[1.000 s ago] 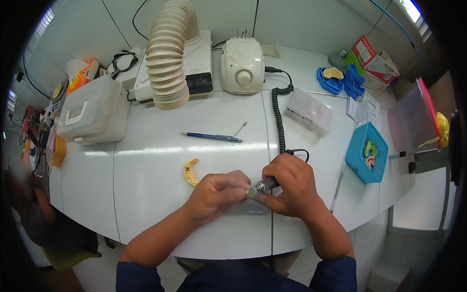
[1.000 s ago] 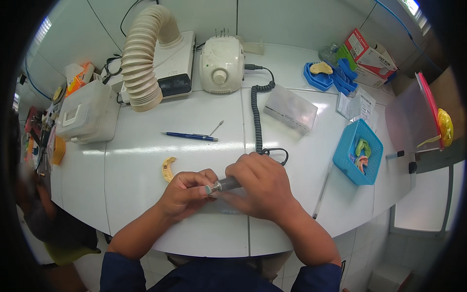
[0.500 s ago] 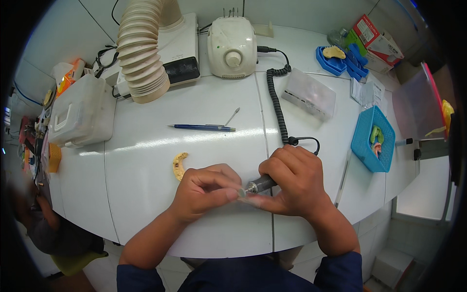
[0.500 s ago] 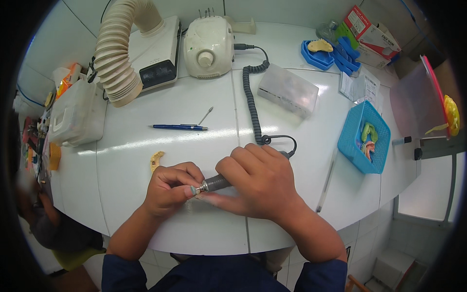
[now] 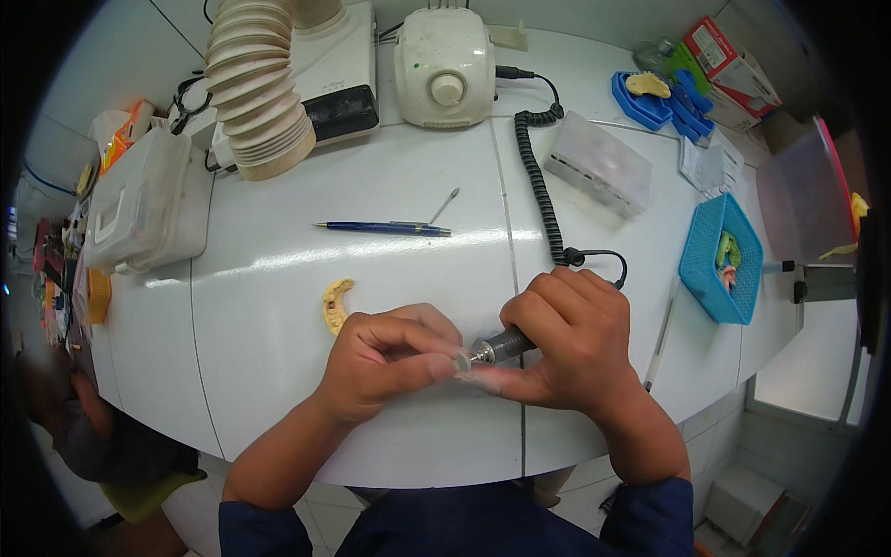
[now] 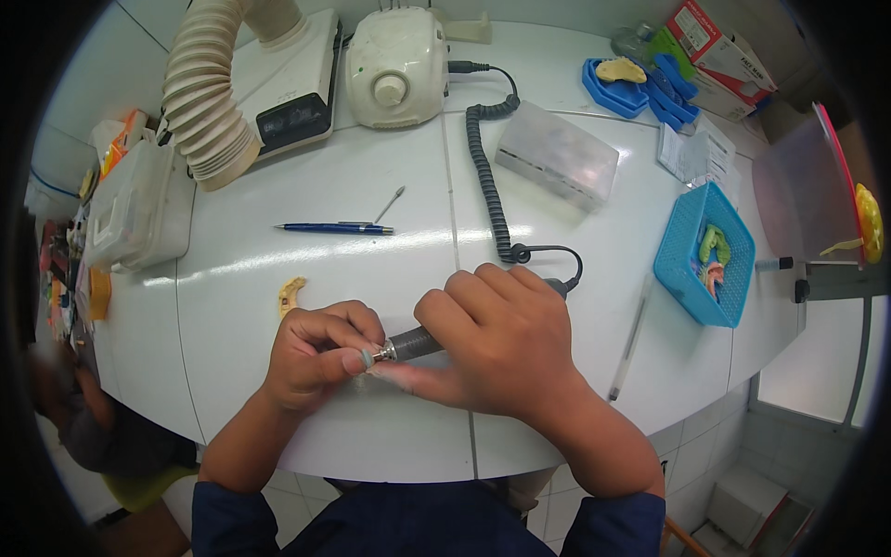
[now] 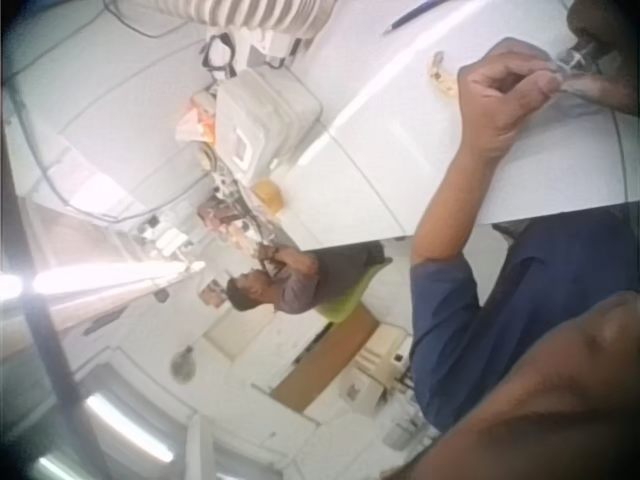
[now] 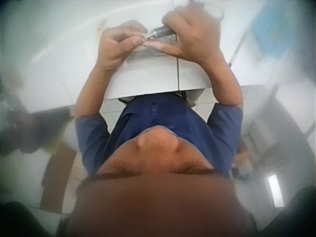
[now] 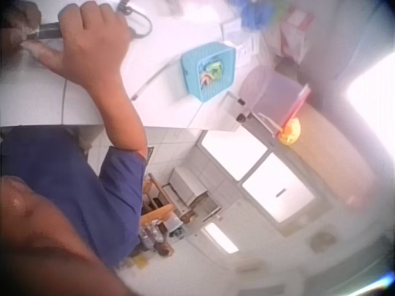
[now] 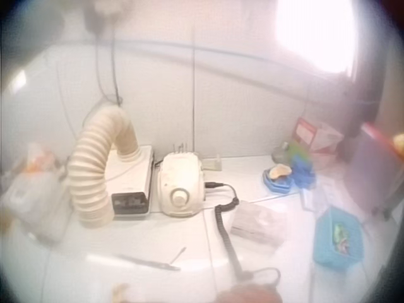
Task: The person handles a dental prosthesis, separating the upper and lower halves. They then use a rotary tool to grind and shape a small component of the prosthesis before reassembling the parts.
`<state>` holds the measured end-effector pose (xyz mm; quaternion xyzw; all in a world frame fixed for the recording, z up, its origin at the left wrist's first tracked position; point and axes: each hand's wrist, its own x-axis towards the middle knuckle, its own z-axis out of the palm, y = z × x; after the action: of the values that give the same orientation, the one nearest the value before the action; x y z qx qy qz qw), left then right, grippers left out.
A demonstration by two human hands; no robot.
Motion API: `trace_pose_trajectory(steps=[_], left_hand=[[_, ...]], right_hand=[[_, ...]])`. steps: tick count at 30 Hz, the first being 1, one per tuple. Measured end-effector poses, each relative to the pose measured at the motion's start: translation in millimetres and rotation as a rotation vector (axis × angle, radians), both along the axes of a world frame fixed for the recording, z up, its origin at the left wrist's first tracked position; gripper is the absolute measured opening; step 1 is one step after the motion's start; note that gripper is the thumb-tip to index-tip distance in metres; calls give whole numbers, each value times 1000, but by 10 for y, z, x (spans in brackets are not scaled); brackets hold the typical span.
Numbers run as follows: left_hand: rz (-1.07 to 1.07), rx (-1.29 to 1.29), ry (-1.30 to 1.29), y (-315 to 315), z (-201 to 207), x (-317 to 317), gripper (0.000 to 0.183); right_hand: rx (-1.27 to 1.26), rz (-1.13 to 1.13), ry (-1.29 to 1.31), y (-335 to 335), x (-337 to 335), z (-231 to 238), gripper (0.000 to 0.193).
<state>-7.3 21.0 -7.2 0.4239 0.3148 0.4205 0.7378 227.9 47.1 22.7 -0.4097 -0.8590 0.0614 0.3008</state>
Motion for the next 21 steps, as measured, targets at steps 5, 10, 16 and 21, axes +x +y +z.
trace_pose_trajectory(steps=[5,10,16,21], left_hand=[[-30,44,15,7,49,-7,14],[-24,96,76,8,68,-25,12],[-32,146,115,10,96,-36,12],[-46,144,122,15,111,-49,9]], right_hand=[[26,-14,-33,-8,6,20,48],[19,-24,-48,3,6,37,49],[21,0,-26,14,3,21,50],[17,10,-39,6,-1,27,51]])
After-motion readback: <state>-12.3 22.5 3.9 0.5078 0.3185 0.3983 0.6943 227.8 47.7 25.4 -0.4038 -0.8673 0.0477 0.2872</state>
